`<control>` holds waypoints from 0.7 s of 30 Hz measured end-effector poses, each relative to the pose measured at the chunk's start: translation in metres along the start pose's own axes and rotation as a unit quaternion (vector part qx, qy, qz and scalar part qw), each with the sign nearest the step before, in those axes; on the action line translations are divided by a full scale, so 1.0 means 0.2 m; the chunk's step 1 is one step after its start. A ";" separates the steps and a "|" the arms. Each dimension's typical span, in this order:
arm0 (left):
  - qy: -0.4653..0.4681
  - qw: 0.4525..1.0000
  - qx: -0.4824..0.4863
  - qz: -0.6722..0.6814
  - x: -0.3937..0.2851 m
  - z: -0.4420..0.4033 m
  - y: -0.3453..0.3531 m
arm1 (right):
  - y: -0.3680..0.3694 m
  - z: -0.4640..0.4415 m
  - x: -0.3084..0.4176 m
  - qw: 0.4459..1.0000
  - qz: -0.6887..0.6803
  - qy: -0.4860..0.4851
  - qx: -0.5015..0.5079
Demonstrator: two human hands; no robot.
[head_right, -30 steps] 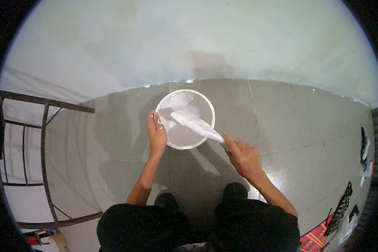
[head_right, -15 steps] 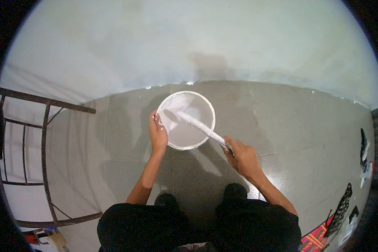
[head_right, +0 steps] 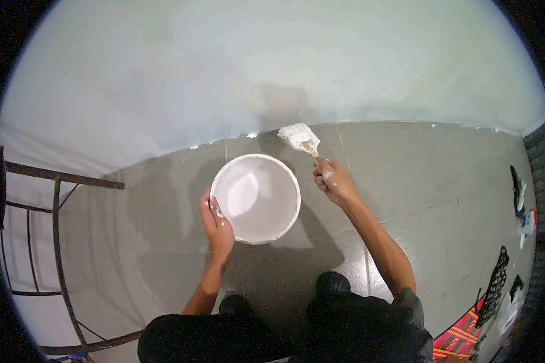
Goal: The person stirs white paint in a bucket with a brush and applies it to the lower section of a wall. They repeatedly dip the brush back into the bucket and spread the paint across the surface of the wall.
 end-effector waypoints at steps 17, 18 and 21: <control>0.066 0.993 0.072 0.064 -0.15 0.15 0.03 | 0.20 -0.46 -0.09 0.993 -0.095 -0.008 -0.065; 0.076 0.993 0.069 0.060 -0.15 0.15 0.03 | 0.21 -0.44 -0.05 0.994 -0.095 -0.015 -0.057; 0.093 0.992 0.061 0.053 -0.12 0.15 0.02 | 0.25 -0.33 0.10 0.994 -0.093 -0.040 -0.043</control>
Point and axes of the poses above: each hand's wrist, its own z-axis away from the middle knuckle, its own y-axis out of the palm, x = y × z, the point moved 1 cm from there along -z, towards the middle knuckle, and after that the axes turned 2 degrees about y, right-handed, at the moved point
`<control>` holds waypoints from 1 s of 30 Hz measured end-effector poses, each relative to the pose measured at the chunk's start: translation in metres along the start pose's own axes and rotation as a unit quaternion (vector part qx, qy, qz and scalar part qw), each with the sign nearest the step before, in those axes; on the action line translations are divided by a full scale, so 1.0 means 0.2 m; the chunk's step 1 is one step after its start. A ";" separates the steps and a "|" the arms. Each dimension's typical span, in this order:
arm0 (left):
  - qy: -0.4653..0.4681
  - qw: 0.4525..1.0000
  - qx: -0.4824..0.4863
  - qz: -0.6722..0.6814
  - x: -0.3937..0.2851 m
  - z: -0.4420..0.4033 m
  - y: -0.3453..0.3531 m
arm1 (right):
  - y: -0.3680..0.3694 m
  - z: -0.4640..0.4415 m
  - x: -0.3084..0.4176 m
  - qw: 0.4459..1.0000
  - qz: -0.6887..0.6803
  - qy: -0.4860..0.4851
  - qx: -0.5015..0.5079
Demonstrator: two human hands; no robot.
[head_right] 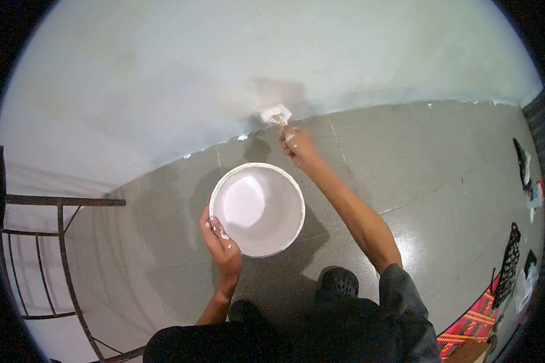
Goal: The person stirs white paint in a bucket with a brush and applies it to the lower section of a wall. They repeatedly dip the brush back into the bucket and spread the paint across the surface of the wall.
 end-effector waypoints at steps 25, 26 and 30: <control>-0.095 0.988 -0.122 -0.016 0.16 -0.02 -0.10 | -0.18 0.00 -0.32 0.997 0.071 -0.011 -0.013; -0.091 0.988 -0.120 -0.018 0.15 0.00 -0.08 | -0.22 -0.03 -0.31 0.997 0.074 -0.018 -0.010; -0.072 0.991 -0.105 -0.038 0.15 0.01 -0.10 | -0.19 -0.05 -0.31 0.994 0.096 -0.028 -0.034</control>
Point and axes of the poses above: each hand's wrist, its own z-axis away from the middle knuckle, its own y-axis out of the palm, x = y × z, the point moved 1 cm from there along -z, towards the middle knuckle, and after that the axes turned 2 degrees about y, right-handed, at the moved point
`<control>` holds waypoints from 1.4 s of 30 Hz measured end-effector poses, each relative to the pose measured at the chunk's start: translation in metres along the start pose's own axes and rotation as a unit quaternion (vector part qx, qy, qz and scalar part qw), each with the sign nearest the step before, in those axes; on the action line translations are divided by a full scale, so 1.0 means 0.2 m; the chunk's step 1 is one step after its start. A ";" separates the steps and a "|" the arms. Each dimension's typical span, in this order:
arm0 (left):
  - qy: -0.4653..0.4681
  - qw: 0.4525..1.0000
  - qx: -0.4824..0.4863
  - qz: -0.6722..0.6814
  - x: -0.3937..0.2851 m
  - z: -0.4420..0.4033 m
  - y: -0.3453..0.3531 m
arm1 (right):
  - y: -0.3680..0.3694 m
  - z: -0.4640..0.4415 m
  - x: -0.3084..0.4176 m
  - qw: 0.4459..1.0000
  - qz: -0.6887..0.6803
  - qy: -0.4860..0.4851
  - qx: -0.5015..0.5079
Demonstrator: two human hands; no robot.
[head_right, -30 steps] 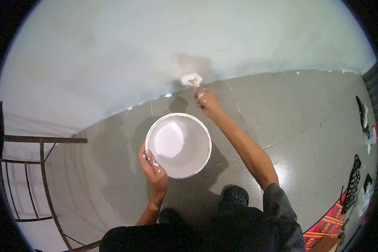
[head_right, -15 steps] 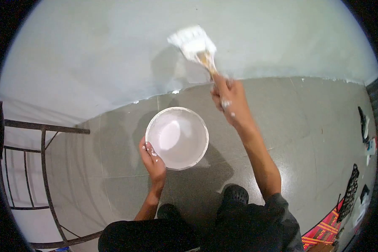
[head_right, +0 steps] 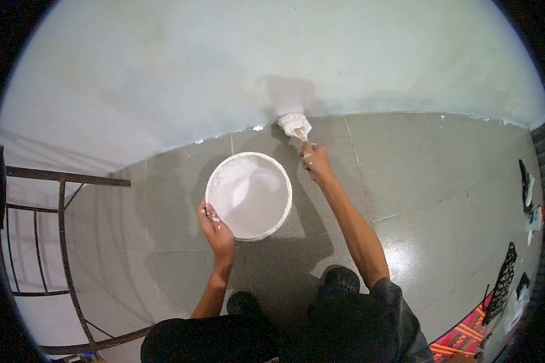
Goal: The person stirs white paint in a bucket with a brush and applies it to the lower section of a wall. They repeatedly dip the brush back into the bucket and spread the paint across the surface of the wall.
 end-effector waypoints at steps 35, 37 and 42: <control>-0.009 0.999 -0.011 0.033 0.04 -0.04 0.01 | -0.05 0.07 -0.06 0.983 0.160 -0.075 -0.050; -0.010 1.000 -0.011 0.020 0.02 -0.04 0.01 | -0.06 0.01 -0.04 0.985 0.145 -0.074 -0.063; -0.019 0.999 -0.007 0.040 0.01 -0.03 0.02 | -0.02 -0.07 0.02 0.993 0.087 -0.057 -0.051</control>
Point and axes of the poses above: each hand's wrist, its own z-axis away from the middle knuckle, its own y-axis out of the palm, x = y × z, the point moved 1 cm from there along -z, towards the middle knuckle, and after that the axes turned 2 degrees about y, right-handed, at the moved point
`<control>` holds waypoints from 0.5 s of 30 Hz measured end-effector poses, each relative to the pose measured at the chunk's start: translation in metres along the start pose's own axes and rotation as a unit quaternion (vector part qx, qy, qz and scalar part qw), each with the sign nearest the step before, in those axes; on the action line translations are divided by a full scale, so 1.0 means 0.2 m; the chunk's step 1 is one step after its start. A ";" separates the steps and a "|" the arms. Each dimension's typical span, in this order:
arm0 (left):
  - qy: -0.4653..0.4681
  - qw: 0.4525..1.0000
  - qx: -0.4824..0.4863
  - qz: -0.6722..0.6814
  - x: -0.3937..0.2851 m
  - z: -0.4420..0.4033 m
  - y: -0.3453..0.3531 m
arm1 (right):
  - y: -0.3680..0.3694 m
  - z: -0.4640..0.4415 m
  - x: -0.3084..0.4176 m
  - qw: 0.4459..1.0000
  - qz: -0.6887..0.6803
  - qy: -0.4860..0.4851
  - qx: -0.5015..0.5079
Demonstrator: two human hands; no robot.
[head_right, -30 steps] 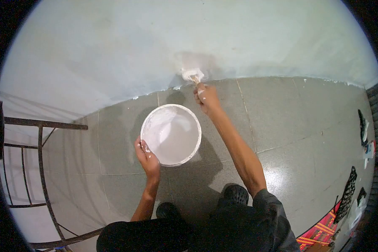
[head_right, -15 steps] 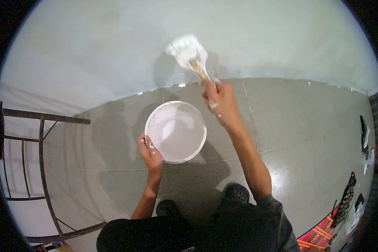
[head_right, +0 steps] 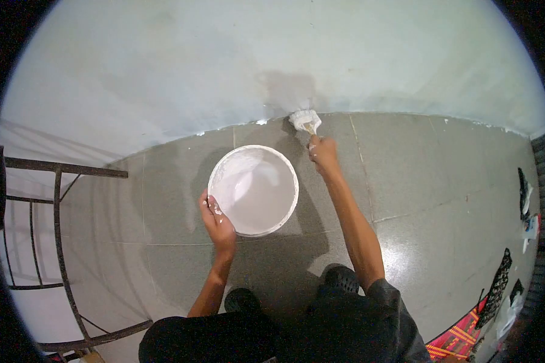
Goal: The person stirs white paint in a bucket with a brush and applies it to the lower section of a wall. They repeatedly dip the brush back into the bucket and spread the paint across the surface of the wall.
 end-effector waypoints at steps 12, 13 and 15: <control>0.000 1.000 -0.005 -0.012 0.01 -0.01 0.00 | 0.03 0.37 0.72 0.986 -0.156 -0.044 0.048; 0.000 1.000 -0.004 -0.011 0.01 -0.01 0.00 | 0.04 0.41 0.78 0.986 -0.148 -0.064 0.043; 0.002 1.000 0.004 -0.008 0.00 -0.01 0.00 | 0.05 0.51 0.86 0.985 -0.131 -0.103 0.036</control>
Point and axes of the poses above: each hand's wrist, its own z-axis away from the middle knuckle, its own y-axis out of the palm, x = y × z, the point moved 1 cm from there along -z, towards the middle knuckle, and after that the axes turned 2 degrees about y, right-handed, at the moved point
